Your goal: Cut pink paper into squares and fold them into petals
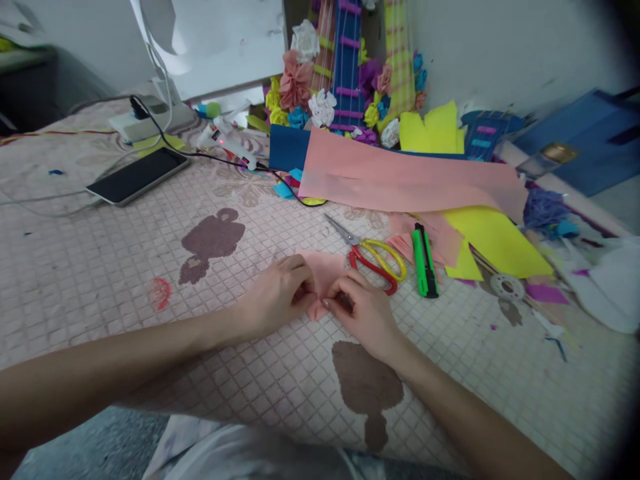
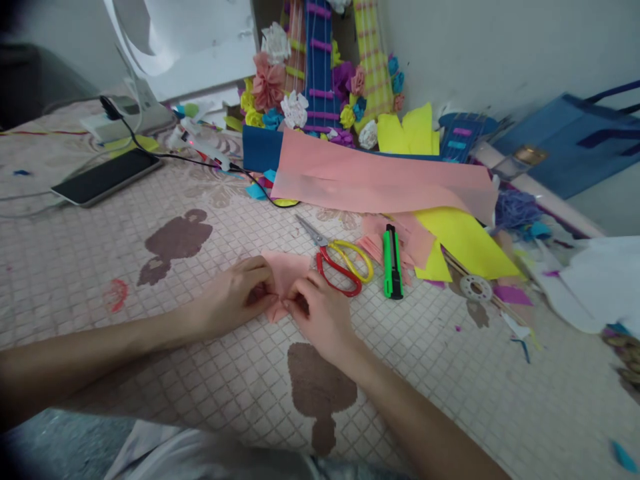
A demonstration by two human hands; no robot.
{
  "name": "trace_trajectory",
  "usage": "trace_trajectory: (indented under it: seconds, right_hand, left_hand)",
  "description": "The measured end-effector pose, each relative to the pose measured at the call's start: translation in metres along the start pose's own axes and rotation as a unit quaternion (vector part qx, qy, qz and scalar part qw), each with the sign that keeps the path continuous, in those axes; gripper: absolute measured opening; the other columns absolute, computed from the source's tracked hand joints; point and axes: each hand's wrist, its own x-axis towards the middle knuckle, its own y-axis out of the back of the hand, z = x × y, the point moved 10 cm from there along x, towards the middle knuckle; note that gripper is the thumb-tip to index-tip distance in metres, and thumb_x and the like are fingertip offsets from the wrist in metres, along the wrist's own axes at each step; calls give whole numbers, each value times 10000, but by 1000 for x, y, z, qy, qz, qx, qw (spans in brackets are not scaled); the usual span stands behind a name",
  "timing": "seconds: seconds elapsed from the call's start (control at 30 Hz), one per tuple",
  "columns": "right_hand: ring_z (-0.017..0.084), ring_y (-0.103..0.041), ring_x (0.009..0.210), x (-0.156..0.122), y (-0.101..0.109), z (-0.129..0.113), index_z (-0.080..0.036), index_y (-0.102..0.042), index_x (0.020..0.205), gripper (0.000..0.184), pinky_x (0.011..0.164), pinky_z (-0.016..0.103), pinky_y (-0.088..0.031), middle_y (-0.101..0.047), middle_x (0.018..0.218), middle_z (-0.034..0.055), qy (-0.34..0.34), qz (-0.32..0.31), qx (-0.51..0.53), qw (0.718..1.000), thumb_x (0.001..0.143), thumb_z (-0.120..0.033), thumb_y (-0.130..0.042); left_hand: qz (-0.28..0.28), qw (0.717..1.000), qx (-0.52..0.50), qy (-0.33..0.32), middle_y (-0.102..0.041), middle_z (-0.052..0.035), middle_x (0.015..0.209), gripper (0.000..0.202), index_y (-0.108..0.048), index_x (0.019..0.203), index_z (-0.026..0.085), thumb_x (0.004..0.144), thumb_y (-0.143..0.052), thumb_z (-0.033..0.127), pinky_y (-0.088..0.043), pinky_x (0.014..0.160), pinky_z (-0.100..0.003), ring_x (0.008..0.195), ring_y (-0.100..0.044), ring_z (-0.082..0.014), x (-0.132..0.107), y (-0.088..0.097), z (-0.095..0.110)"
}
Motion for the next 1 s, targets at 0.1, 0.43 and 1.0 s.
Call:
trace_trajectory:
  seconds: [0.1,0.43,1.0]
  right_hand:
    - [141,-588,738,0,0,-1,-208,-575,756,84,618,262,-409,-585,833,-7,5,3,0,1000,816,-181,-628]
    - [137,-569,725,-6,-1,-11,-211,-571,826,45,580,258,-416,-543,901,23,69,27,-53,996,857,-179,-562]
    - [201,-571,860,-7,-7,-16,-218,-523,923,275,668,330,-477,-533,973,38,55,-41,-68,995,715,-285,-691]
  left_hand:
    - [3,1000,-3,3,-535,-43,823,73,-537,747,140,752,-590,90,-421,685,-286,801,-505,-168,-1,0,0]
    - [-4,1000,-23,13,-511,-53,861,45,-593,753,141,770,-584,101,-444,702,-294,807,-507,-166,-3,3,2]
    - [-86,996,1,15,-547,-82,988,446,-600,889,147,571,-819,371,-448,808,-396,946,-508,-252,-5,-3,-2]
